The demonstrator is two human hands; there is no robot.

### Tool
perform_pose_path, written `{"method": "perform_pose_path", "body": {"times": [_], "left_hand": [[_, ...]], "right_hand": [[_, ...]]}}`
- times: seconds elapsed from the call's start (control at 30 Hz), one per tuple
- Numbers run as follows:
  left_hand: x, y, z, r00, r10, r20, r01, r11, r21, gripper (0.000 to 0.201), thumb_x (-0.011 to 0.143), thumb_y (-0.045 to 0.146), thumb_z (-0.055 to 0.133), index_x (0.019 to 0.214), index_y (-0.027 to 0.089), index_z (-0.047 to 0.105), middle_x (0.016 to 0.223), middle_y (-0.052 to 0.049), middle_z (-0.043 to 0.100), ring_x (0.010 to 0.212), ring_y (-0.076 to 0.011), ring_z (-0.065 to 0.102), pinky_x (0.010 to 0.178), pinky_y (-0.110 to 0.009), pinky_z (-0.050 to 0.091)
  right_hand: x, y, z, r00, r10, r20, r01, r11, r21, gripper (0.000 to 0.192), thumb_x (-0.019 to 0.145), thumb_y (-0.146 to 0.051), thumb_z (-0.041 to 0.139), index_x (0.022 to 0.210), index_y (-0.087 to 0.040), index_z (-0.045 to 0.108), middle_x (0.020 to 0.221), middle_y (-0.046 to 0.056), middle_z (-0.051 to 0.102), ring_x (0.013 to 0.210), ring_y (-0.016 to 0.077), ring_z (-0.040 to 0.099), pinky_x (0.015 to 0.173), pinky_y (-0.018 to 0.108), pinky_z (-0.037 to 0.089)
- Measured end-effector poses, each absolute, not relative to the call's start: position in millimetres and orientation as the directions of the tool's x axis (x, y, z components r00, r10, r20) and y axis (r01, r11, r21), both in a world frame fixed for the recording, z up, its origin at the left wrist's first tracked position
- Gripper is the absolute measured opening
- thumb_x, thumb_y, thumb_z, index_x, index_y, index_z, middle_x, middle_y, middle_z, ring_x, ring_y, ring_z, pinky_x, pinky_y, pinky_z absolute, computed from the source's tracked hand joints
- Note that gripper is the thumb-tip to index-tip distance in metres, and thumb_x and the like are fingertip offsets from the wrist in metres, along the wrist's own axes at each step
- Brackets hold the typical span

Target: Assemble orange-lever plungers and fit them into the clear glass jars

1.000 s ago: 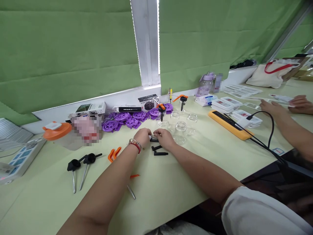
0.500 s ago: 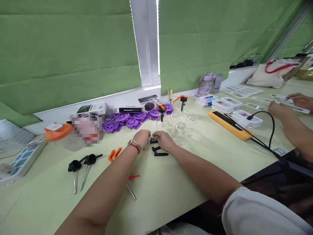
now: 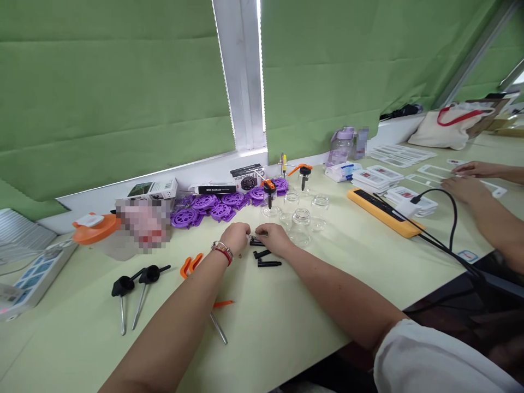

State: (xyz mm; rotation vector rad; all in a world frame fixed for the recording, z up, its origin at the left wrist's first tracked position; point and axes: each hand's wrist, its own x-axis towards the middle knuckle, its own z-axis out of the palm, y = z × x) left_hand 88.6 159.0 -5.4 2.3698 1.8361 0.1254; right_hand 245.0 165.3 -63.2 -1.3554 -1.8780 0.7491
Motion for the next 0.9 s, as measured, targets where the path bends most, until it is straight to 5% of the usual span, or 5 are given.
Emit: {"method": "perform_pose_path", "body": {"times": [0.9], "left_hand": [[97.2, 151.6, 3.9, 0.321, 0.947, 0.012, 0.930, -0.317, 0.187, 0.036, 0.074, 0.008, 0.047, 0.097, 0.024, 0.070, 0.097, -0.006, 0.069, 0.088, -0.0201, 0.063, 0.077, -0.027, 0.046]], "right_hand": [[250.5, 161.5, -62.9, -0.256, 0.939, 0.231, 0.543, 0.338, -0.769, 0.029, 0.076, -0.004, 0.050, 0.088, -0.022, 0.071, 0.095, 0.003, 0.070, 0.091, 0.0192, 0.062, 0.082, 0.030, 0.046]]}}
